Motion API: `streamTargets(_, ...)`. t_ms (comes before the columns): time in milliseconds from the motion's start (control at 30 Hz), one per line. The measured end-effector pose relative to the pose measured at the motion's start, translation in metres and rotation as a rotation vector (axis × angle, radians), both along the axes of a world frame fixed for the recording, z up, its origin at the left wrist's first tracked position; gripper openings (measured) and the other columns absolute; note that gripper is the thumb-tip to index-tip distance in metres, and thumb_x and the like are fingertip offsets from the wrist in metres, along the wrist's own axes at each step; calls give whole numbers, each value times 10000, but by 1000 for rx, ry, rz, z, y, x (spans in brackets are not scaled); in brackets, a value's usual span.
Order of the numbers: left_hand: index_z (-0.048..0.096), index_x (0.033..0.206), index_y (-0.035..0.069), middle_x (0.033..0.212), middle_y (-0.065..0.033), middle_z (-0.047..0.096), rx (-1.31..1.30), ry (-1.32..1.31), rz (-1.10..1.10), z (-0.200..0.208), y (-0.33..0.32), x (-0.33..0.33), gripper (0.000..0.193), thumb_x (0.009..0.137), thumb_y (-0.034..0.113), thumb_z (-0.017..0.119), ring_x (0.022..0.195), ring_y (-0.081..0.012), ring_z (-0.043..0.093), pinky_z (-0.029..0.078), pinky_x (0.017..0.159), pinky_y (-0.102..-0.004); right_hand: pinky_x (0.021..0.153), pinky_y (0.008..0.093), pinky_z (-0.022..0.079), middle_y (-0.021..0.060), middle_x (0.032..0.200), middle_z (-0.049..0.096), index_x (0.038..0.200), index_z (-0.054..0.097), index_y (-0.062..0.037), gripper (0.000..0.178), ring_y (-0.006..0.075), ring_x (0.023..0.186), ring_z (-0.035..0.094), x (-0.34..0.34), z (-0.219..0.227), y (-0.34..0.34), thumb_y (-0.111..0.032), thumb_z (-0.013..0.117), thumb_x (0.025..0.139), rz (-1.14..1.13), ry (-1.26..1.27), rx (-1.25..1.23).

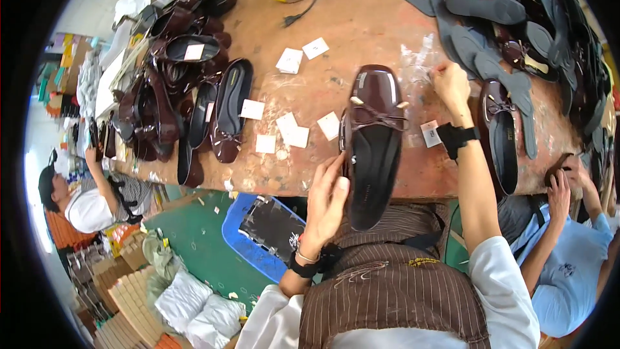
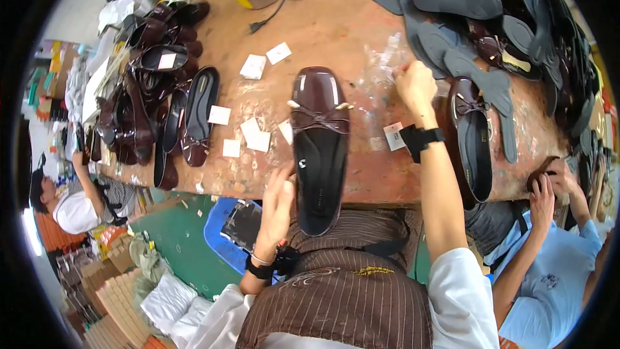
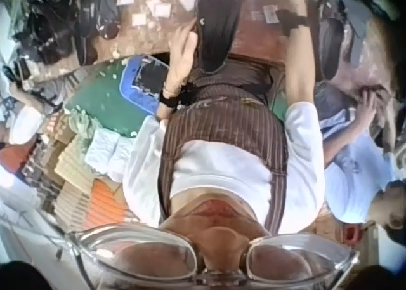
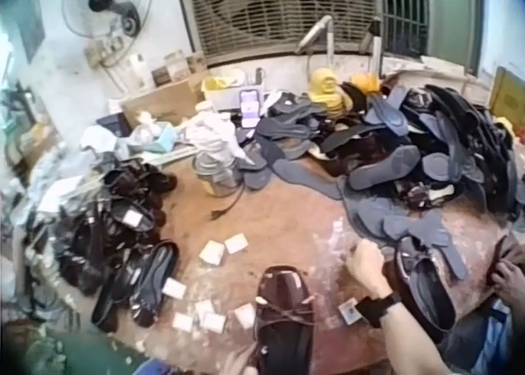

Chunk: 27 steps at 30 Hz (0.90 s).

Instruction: Polishing a batch of burgundy leather loafers at a manufacturing workbench, including cleaning surfaces and applying stickers.

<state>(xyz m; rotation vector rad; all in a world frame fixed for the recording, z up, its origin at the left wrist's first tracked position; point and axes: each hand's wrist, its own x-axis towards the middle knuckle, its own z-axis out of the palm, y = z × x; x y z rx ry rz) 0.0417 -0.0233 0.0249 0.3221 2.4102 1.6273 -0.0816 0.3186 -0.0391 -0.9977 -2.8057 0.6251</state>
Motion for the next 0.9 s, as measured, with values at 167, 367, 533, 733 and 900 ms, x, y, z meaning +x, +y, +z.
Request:
streamTargets(167,659,1153,-49,1085,-194,669,-136,-14,249,-9,-4,-61,299,951,169,691,1049,-289,654,496,916,-395,698,382,531,150,808,732,922,719,-35,136,248,753,709,19,30,7,-160,727,869,87,335,-298)
streamTargets(367,630,1082,-23,1105,-212,582,-618,152,171,-42,9,-94,372,797,121,821,1015,-390,610,505,859,-450,531,190,429,106,898,746,1053,570,-37,109,74,633,605,46,79,2,-141,584,1025,127,621,-698)
streamTargets(533,611,1129,-5,1160,-215,551,-593,166,202,-51,8,-93,438,765,93,835,1031,-411,608,514,873,-451,542,208,446,129,897,746,1088,556,-31,131,88,652,621,57,99,-9,-154,563,1042,155,627,-761)
streamTargets(733,620,989,17,1047,-181,620,-635,183,185,-60,6,-108,394,700,87,879,898,-369,658,537,813,-420,512,200,441,123,983,762,1048,626,0,113,105,624,655,62,108,-12,-86,645,976,224,693,-786)
streamTargets(900,672,971,-1,844,-75,716,15,-35,311,-59,-4,-111,209,809,11,804,785,-171,681,541,767,-290,499,198,401,83,1003,766,978,732,-7,127,83,596,627,63,115,-8,-118,737,916,171,687,-827)
